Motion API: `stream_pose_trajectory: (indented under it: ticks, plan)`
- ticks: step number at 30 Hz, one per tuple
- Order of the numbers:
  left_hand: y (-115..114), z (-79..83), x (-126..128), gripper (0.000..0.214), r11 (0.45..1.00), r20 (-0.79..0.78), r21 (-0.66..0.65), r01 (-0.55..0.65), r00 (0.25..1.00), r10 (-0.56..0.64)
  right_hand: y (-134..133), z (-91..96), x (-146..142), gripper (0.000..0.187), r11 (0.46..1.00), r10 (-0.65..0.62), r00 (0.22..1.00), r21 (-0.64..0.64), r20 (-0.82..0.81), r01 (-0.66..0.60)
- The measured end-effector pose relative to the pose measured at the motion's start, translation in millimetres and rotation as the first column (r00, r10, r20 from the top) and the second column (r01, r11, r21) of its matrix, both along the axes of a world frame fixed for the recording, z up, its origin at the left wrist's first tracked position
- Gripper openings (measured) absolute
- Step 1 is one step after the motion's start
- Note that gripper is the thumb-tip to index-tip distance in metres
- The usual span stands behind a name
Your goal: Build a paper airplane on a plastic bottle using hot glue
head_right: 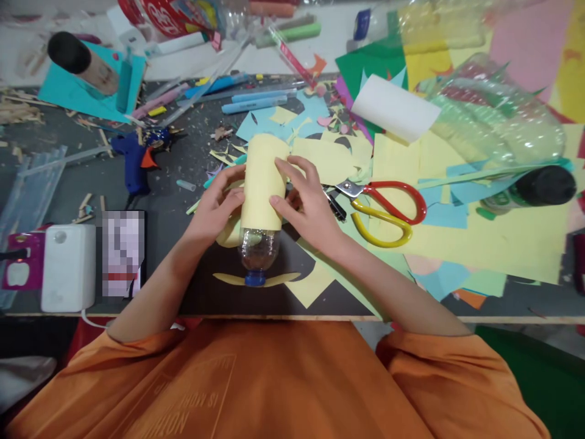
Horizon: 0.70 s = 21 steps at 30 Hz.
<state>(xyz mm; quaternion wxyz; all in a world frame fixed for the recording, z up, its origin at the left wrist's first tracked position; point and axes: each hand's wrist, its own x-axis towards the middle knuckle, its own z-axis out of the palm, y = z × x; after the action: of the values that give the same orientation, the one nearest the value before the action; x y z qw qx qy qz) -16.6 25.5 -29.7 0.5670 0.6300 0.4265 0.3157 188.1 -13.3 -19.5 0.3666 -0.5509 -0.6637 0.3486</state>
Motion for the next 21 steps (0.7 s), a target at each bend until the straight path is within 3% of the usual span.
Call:
stream_pose_trajectory:
  ticks: [5, 8, 13, 21]
  plan:
    - [-7, -0.5, 6, 0.075, 0.998, -0.006, 0.057, -0.027, 1.0, 0.028, 0, 0.3, -3, 0.061, 0.998, 0.037, 0.999, 0.049, 0.032, -0.039]
    - [-12, -1.2, 14, 0.088, 0.991, -0.022, 0.109, -0.074, 0.997, 0.077, -1, 2.7, -6, 0.072, 0.997, 0.069, 0.997, -0.021, -0.043, -0.07]
    - [-11, -1.9, 13, 0.081, 0.977, -0.068, 0.16, -0.14, 0.986, 0.152, -6, -1.5, -11, 0.104, 0.955, 0.033, 0.923, -0.26, -0.384, -0.142]
    - [-10, -1.8, 15, 0.065, 0.945, -0.032, 0.179, -0.272, 0.959, 0.282, -5, 0.5, -16, 0.1, 0.908, -0.051, 0.835, -0.373, -0.547, -0.189]
